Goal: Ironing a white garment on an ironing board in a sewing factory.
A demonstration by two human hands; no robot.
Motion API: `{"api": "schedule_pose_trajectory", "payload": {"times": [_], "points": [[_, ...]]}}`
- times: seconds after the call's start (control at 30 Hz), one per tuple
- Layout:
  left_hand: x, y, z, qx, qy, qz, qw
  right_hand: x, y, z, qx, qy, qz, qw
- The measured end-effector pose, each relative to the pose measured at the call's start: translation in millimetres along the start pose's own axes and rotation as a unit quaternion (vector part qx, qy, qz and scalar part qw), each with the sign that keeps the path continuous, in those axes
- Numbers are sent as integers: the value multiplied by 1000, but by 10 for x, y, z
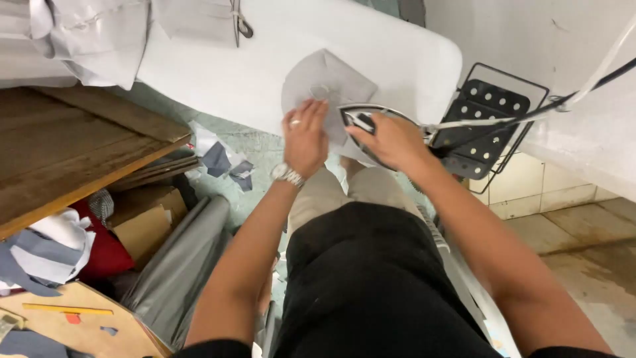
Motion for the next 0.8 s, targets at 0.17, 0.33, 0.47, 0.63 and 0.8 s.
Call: {"api": "schedule_pose_trajectory", "payload": {"times": [0.17,0.33,0.47,0.63,0.8], "points": [[-296,334,-120,52,102,-146,983,-1082,-271,534,-24,139,-8,990],[-358,419,-52,107,96,-155,977,-2009,-554,776,-149,210,-162,953],[-387,418,-73,205,40,-146,967,-2410,-693,490,-230,205,-213,927],[-520,353,-61,222,32,-185,957,-2688,-430,217,-246,222,-297,895],[-516,334,-199,261,13,-203,944,-2809,-338,163,-258,193,-338,884]]}}
Point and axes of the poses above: each hand's wrist, its own z-axis away from the middle knuckle, its own y-axis out of the palm, x = y × z, the point moved 4 cm from there along -z, towards the middle knuckle, and after that the axes turned 10 degrees about y, right-handed, at the moved point
